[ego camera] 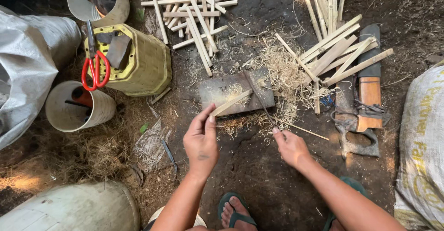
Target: The person uses a metal file to sharpen the ends of small wooden sticks. They hold each stick against a wooden block and file the tip, then place the finished stick into a pile. The process is repeated for multiple sticks.
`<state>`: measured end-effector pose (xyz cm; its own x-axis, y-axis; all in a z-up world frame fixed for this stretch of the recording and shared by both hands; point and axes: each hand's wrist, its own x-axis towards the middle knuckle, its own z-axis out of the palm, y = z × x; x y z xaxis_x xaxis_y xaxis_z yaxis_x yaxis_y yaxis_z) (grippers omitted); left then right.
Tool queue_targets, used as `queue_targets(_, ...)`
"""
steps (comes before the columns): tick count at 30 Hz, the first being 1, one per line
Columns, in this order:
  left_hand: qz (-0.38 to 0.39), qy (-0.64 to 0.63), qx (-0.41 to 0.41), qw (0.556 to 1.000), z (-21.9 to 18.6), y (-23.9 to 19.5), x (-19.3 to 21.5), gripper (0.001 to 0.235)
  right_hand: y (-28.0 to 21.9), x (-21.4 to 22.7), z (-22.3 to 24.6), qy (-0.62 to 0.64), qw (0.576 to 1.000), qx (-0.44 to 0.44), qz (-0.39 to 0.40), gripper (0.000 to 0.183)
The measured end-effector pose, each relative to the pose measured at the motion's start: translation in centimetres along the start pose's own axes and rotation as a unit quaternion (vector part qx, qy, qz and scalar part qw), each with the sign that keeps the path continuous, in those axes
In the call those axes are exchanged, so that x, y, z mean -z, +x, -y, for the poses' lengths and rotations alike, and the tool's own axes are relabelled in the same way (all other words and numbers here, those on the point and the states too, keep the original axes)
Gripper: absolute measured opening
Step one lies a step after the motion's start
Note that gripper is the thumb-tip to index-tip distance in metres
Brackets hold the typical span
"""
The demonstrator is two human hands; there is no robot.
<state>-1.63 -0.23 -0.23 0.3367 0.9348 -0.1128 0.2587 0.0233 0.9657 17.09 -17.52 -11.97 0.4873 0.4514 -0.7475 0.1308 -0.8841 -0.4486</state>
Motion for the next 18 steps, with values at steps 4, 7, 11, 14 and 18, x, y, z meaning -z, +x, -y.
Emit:
queue_targets(4, -0.002, 0.05, -0.102, 0.994, 0.0, -0.4, -1.2, 0.027, -2.9, -0.1, 2.0, 0.124, 0.991, 0.037, 0.035, 0.057)
queue_targets(7, 0.006, 0.047, -0.119, 0.992, 0.1, -0.3, -1.5, 0.026, -5.3, -0.8, 2.6, 0.141, 0.976, 0.164, 0.04, 0.048)
queue_targets(11, 0.001, 0.064, -0.161, 0.985, -0.5, 0.1, -1.2, 0.022, -5.0, -1.4, 2.6, 0.044, 0.973, 0.224, 0.01, 0.047)
queue_targets(14, 0.008, 0.071, -0.134, 0.988, -0.8, -0.1, -1.0, 0.022, -2.7, -1.1, 1.1, 0.068, 0.979, 0.185, -0.044, 0.053)
queue_targets(18, 0.01, 0.064, -0.132, 0.989, -0.9, -0.1, -0.9, 0.023, -0.3, -0.3, -0.4, 0.001, 0.995, 0.086, -0.047, 0.061)
